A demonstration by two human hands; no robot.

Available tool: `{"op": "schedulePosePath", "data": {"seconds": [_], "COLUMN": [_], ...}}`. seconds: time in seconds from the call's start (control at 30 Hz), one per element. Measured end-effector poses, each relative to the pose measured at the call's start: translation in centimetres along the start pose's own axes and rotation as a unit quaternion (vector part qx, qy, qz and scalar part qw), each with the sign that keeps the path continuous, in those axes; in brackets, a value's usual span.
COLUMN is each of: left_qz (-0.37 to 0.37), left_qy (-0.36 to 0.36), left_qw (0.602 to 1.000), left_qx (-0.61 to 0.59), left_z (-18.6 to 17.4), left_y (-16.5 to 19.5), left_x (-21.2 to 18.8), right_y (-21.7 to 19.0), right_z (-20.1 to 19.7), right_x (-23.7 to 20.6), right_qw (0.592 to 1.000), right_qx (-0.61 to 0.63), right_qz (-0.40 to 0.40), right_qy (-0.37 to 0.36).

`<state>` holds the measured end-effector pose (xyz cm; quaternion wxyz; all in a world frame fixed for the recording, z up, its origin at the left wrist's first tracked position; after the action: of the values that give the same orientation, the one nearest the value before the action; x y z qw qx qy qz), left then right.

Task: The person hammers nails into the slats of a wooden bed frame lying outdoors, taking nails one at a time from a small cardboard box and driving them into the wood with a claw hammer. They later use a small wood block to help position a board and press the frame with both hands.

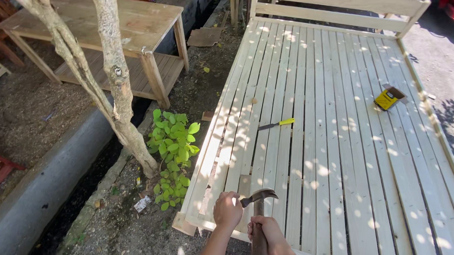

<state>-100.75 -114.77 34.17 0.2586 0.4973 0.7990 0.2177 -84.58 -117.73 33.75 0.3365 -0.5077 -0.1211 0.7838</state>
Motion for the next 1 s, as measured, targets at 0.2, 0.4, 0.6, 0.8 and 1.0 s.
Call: {"op": "schedulePosePath", "data": {"seconds": [0.2,0.4,0.6,0.8,1.0], "left_qz": [0.048,0.089,0.148,0.198,0.129], "left_qy": [-0.115,-0.131,-0.131,-0.156,-0.176], "left_qw": [0.991,0.987,0.98,0.967,0.973], "left_qx": [0.045,-0.003,-0.019,0.017,0.073], "left_z": [-2.0,-0.9,1.9,3.7,5.2], "left_y": [6.7,12.2,16.6,20.2,22.4], "left_x": [-2.2,-3.2,-4.1,-6.8,-10.1], "right_y": [-5.3,-9.5,-11.6,-12.2,-12.2], "right_z": [0.9,-1.9,-6.0,-10.2,-13.8], "right_x": [-7.2,-11.8,-13.4,-13.7,-14.7], "right_qw": [0.987,0.956,0.935,0.927,0.936], "right_qx": [0.147,0.267,0.333,0.35,0.335], "right_qz": [-0.054,-0.107,-0.113,-0.137,-0.105], "right_qy": [0.039,0.063,0.046,0.008,0.006]}}
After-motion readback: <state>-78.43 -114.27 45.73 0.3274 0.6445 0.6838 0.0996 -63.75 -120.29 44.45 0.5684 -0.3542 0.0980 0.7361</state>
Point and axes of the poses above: each hand's wrist, its own x-axis towards the middle knuckle, its own z-axis out of the palm, y = z × x, the point moved 2 cm from there along x, towards the middle knuckle, and after that the axes turned 6 degrees about x, right-handed, at the moved point
